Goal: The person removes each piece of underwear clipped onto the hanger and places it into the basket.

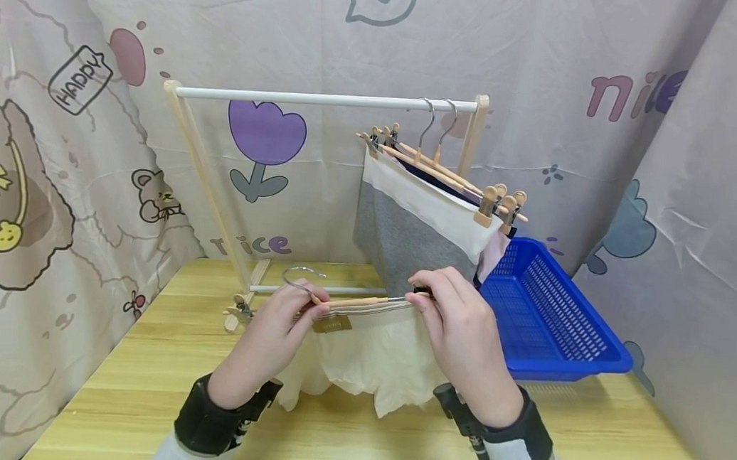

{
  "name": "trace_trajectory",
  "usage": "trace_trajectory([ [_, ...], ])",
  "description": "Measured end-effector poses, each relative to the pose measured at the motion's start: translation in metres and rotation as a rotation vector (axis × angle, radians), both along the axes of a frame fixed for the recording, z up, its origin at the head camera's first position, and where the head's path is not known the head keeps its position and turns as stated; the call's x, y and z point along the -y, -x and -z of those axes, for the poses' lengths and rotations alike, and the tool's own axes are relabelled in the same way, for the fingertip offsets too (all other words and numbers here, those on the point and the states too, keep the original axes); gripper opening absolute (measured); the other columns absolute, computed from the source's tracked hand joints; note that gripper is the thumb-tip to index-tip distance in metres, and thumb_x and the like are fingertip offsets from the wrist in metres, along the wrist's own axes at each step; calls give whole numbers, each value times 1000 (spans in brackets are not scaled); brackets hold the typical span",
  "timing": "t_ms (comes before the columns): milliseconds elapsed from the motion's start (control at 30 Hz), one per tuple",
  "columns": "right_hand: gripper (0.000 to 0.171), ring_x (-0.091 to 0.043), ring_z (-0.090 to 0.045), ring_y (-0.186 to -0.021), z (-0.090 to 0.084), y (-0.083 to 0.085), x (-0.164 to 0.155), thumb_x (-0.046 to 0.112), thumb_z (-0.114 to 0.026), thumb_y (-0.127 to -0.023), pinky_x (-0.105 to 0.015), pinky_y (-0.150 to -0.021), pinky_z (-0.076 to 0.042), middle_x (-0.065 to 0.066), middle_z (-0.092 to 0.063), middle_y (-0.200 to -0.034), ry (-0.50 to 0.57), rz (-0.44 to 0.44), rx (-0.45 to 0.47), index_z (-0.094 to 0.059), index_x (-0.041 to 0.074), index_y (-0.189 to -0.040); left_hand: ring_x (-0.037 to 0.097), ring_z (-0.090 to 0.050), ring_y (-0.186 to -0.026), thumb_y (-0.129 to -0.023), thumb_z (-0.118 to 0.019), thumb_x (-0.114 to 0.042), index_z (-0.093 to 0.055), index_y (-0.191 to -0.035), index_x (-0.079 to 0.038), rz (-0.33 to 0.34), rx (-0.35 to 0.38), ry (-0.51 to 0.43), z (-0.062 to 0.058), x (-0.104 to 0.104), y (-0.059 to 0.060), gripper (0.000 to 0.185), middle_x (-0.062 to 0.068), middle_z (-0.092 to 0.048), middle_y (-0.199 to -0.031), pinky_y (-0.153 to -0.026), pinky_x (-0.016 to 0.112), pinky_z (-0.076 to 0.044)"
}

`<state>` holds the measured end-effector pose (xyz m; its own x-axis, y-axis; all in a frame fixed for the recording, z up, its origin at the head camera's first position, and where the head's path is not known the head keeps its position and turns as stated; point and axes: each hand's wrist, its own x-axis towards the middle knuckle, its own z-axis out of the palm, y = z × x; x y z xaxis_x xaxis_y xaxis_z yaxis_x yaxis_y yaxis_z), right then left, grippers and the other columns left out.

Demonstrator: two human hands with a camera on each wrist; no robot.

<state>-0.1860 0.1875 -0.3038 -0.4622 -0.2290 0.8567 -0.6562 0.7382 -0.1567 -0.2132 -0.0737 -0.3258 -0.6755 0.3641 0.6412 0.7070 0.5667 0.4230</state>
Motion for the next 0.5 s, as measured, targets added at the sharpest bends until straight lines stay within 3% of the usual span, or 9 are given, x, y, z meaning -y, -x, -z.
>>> trace_trajectory([
  [300, 20, -11, -55, -78, 0, 0, 2, 23, -61, -103, -18, -69, -43, -5, -66, -93, 20, -12, -13, -70, 5, -106, 20, -61, -95, -99, -66, -14, -69, -101, -4, 4, -10, -7, 0, 0, 0, 10, 4, -68, -98, -89, 40, -50],
  [500, 18, -10, -54, -77, -1, -1, 3, 21, -63, -101, -18, -68, -42, -4, -65, -91, 16, -3, -9, -70, 4, -103, 20, -60, -94, -99, -66, -14, -69, -101, -5, 0, -16, 4, 0, 0, 0, 10, 4, -67, -97, -88, 39, -50],
])
